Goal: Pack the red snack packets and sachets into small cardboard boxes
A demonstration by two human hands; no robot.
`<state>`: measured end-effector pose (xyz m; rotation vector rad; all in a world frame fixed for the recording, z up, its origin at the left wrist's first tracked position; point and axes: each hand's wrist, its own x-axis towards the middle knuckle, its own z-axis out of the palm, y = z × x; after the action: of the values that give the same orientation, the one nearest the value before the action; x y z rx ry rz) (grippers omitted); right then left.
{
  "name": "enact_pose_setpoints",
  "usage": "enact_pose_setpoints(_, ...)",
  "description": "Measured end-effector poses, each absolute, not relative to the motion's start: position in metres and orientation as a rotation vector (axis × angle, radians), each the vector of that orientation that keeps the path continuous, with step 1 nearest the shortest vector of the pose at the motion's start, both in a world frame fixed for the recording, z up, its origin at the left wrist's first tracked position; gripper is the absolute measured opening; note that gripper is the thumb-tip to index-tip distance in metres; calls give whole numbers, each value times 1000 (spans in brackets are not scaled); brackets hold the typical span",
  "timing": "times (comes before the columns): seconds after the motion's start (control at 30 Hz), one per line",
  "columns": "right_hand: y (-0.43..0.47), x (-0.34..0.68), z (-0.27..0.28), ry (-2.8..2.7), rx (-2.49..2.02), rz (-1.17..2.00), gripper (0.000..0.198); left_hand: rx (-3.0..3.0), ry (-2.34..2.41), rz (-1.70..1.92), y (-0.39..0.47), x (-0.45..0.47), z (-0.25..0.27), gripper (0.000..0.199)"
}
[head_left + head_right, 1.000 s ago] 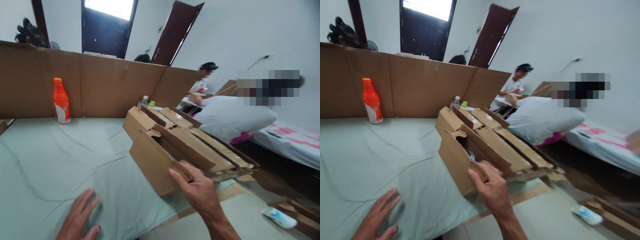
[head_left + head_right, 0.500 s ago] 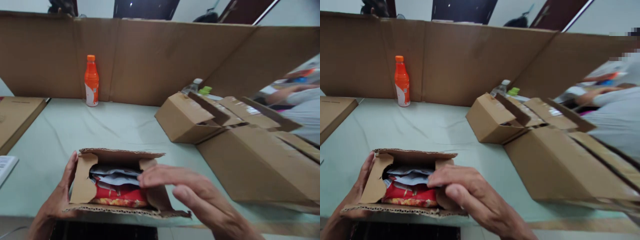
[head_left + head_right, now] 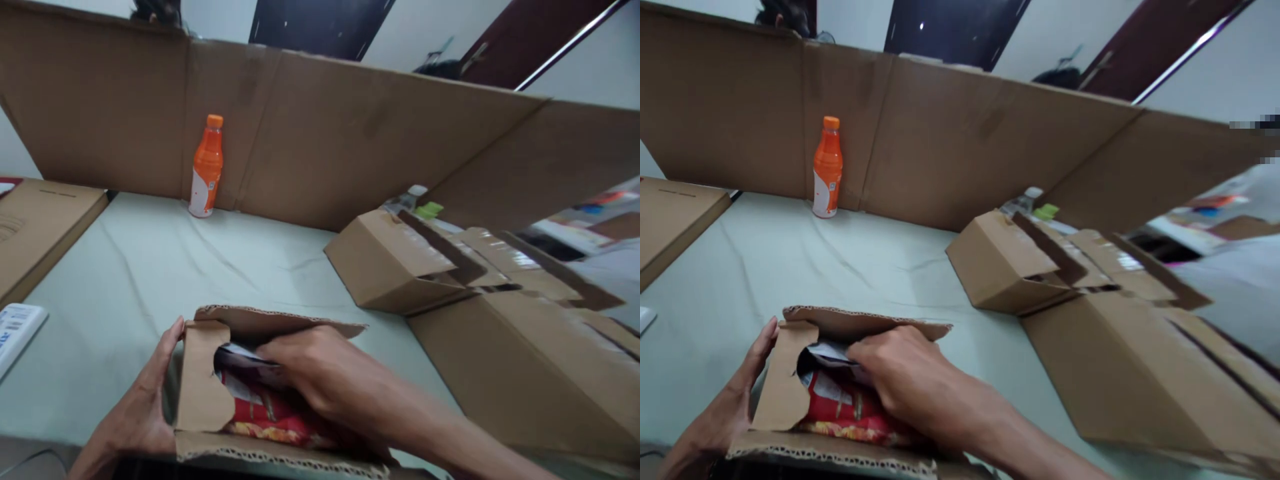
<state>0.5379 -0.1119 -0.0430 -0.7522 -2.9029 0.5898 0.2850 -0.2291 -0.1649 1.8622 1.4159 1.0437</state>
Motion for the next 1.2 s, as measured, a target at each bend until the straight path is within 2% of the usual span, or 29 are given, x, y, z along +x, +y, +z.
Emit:
enact_pose_setpoints(0.07,-106,554,-23,-2613,-739,680,29,1907,1430,1067,-229,283,-164,131)
enact_pose_setpoints(0.2,-73,573,10,-1824,-1014,631,10,1934,1511,1080,-231,275,-158,129)
enact_pose_setpoints(0.27,-42,567,16,-1621,-1069,620,14,1923,1556,1083,-233,271,-156,129)
enact_pose_setpoints(0.43,61,518,2,-1861,-1144,499,7,1960,1586,1068,-235,269,-155,132)
enact_pose_setpoints(0.6,117,478,-23,-1979,-1167,448,14,1929,1597,1058,-235,270,-157,134)
enact_pose_setpoints(0.77,38,492,2,-1946,-824,507,13,1880,1513,1053,-232,273,-152,117)
enact_pose_setpoints(0.87,-44,507,11,-2420,-440,699,15,1849,1453,1056,-229,273,-149,110)
enact_pose_setpoints(0.97,-97,504,-15,-2852,-523,536,13,1859,1461,1051,-229,273,-150,112)
enact_pose_setpoints(1.07,-109,491,-50,-3049,-607,350,13,1894,1490,1051,-230,274,-149,116)
enact_pose_setpoints(1.2,-98,496,-35,-3012,-323,545,25,1849,1470,1090,-230,276,-147,112)
